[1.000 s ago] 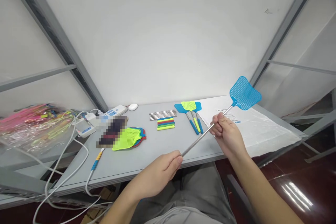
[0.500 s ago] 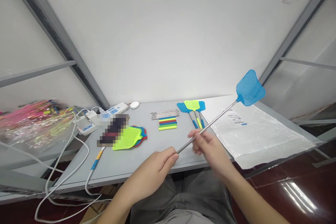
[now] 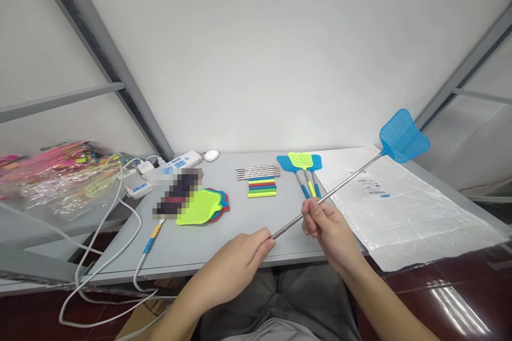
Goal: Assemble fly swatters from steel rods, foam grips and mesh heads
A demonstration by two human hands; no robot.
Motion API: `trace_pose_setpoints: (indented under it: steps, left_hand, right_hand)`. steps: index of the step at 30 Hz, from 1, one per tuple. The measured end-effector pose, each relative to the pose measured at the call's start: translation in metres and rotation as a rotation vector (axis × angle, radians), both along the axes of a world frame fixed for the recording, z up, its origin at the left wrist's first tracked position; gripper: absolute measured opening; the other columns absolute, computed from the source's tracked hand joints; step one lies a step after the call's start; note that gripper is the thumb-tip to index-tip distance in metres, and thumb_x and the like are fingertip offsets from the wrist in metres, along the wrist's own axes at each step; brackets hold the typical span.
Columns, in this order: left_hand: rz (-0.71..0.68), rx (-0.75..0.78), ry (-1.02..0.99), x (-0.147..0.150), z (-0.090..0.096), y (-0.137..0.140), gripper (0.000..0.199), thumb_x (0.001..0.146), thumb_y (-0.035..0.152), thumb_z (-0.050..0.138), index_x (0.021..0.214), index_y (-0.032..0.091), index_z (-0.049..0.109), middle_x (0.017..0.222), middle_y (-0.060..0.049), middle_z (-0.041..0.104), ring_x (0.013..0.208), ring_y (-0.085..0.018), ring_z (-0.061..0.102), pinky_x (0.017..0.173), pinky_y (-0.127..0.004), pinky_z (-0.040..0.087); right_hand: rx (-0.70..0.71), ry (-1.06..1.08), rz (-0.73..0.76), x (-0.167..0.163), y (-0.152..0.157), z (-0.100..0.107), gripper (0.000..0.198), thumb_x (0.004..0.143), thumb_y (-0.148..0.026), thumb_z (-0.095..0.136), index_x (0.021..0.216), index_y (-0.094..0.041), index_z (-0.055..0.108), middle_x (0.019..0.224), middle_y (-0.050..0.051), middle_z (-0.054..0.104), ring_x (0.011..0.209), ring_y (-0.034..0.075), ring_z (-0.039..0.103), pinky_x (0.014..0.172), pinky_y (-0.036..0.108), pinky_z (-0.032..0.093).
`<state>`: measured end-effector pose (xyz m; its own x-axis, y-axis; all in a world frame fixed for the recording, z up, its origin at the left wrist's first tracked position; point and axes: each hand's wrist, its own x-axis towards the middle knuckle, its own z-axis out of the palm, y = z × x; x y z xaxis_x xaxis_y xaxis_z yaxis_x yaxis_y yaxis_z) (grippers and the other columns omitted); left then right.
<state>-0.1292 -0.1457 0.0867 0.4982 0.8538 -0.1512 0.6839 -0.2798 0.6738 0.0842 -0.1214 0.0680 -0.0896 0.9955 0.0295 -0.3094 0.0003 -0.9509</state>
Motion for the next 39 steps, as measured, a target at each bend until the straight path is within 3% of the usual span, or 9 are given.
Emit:
trace_pose_setpoints:
  steps: [9,21,27,31,36,39]
  left_hand:
    - [-0.029,-0.033,0.047,-0.029,-0.007,0.0,0.038,0.103,0.047,0.027,0.079,0.023,0.043,0.071,0.005,0.049,0.069,-0.015,0.047,0.064,-0.027,0.028]
    - [0.031,-0.057,0.143,-0.053,-0.006,-0.014,0.037,0.102,0.05,0.028,0.079,0.023,0.041,0.07,0.005,0.05,0.068,-0.015,0.048,0.061,-0.026,0.026]
    - [0.09,0.057,0.193,-0.064,-0.002,-0.014,0.035,0.102,0.047,0.032,0.078,0.023,0.041,0.068,0.005,0.052,0.065,-0.016,0.049,0.059,-0.026,0.025]
    - [0.142,0.188,0.211,-0.055,-0.004,-0.012,0.035,0.102,0.046,0.033,0.079,0.024,0.046,0.073,0.004,0.057,0.07,-0.017,0.054,0.062,-0.026,0.027]
    - [0.145,0.255,0.214,-0.034,-0.009,-0.022,0.031,0.103,0.042,0.033,0.083,0.024,0.049,0.075,0.003,0.061,0.071,-0.018,0.059,0.061,-0.025,0.028]
    - [0.13,0.273,0.248,-0.031,-0.01,-0.032,0.028,0.103,0.039,0.035,0.082,0.024,0.047,0.074,0.002,0.063,0.067,-0.018,0.059,0.058,-0.026,0.027]
  right_hand:
    - [-0.046,0.105,-0.153,0.035,0.018,0.009,0.033,0.085,-0.05,0.067,0.077,-0.018,0.064,0.053,-0.006,0.038,0.05,0.008,0.029,0.053,0.024,0.033]
    - [0.002,0.17,-0.248,0.064,0.033,0.018,0.027,0.088,-0.042,0.067,0.078,-0.017,0.064,0.053,-0.007,0.034,0.048,0.007,0.027,0.049,0.018,0.036]
    - [0.004,0.256,-0.363,0.083,0.041,0.016,0.021,0.086,-0.035,0.071,0.077,-0.017,0.064,0.053,-0.008,0.031,0.047,0.006,0.025,0.046,0.015,0.034]
    - [0.064,0.235,-0.4,0.058,0.031,0.008,0.027,0.082,-0.045,0.073,0.088,-0.019,0.067,0.055,-0.008,0.038,0.049,0.006,0.034,0.051,0.018,0.038]
    - [-0.004,0.048,-0.005,-0.003,-0.009,-0.007,0.034,0.087,-0.054,0.063,0.089,-0.019,0.067,0.06,-0.003,0.05,0.053,0.011,0.044,0.054,0.026,0.038]
    - [0.015,0.072,-0.043,-0.009,-0.024,-0.008,0.037,0.088,-0.055,0.06,0.085,-0.019,0.066,0.057,-0.003,0.047,0.052,0.011,0.04,0.054,0.027,0.035]
